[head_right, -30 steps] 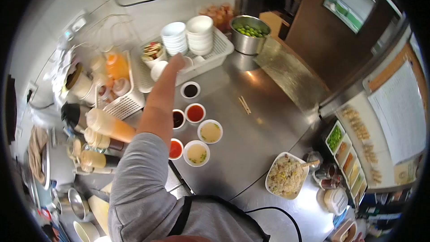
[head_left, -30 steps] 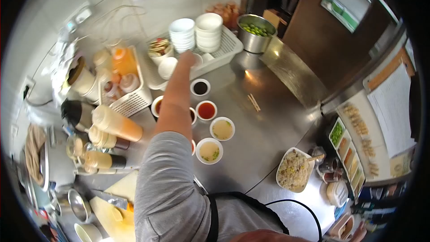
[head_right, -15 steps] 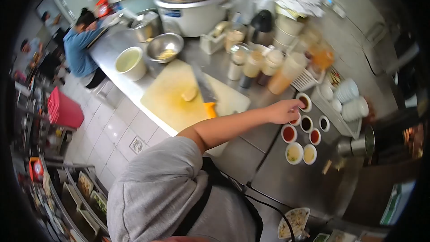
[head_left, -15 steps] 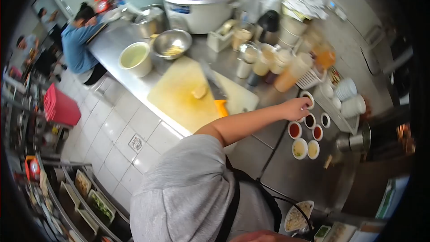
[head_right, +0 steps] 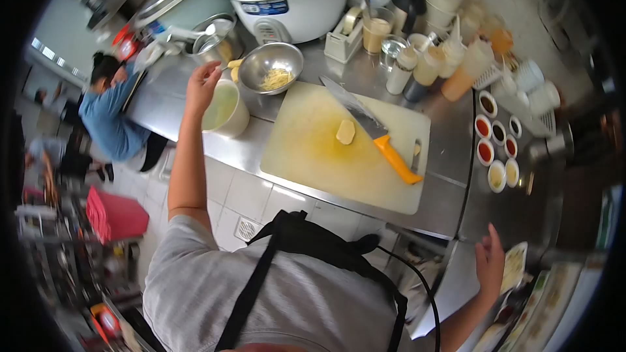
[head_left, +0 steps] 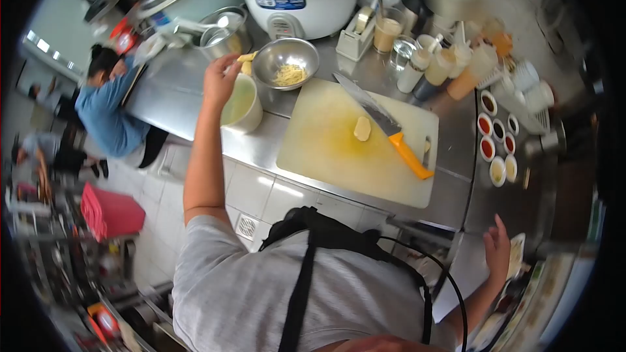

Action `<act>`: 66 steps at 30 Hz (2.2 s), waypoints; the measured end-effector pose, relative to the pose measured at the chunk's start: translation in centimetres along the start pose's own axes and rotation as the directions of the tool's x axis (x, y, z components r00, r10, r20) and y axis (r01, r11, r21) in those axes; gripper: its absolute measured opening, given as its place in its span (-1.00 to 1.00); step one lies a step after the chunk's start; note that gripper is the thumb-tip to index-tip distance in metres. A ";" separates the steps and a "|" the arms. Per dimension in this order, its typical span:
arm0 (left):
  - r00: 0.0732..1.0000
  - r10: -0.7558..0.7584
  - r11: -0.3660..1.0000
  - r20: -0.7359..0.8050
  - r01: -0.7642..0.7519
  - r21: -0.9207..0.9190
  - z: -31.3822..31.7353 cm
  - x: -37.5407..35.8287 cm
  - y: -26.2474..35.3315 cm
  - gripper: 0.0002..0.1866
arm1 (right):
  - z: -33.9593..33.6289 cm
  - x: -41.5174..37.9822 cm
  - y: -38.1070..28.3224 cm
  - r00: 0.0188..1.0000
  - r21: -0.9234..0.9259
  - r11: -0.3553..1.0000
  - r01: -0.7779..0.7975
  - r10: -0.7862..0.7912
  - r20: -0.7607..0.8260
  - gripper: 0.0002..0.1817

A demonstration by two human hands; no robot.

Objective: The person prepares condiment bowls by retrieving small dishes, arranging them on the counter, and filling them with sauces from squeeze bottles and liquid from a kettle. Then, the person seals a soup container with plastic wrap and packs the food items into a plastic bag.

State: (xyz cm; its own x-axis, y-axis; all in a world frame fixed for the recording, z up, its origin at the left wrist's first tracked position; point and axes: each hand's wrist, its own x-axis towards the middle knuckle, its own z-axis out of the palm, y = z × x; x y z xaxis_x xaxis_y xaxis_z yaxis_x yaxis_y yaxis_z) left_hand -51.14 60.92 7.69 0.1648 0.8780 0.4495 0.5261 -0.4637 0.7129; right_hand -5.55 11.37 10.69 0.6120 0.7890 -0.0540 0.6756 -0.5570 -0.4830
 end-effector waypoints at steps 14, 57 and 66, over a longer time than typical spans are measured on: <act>0.893 0.445 0.703 -0.072 -0.398 -0.589 -5.8 -3.1 -2.8 -0.68 | 28.0 -12.8 -7.2 0.812 0.000 0.970 -0.244 0.204 0.546 -0.63; 0.733 -0.078 0.644 0.675 0.555 -0.527 -3.1 -24.9 6.6 -0.70 | 25.4 -5.3 -18.8 0.990 0.896 0.435 0.091 0.060 -0.130 -0.90; 0.936 -0.046 0.559 0.349 0.313 -0.767 -11.6 -13.5 0.4 -0.85 | 29.5 2.8 -42.2 0.955 0.952 0.173 0.252 -0.202 -0.216 -0.84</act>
State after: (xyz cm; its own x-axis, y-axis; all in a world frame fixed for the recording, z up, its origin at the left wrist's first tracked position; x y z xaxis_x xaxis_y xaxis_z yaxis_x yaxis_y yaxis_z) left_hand -62.84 47.54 8.18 0.4209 0.8847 0.2004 -0.2943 -0.0758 0.9527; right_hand -44.53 44.72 5.12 0.5366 0.8105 0.2350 -0.1208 0.3494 -0.9292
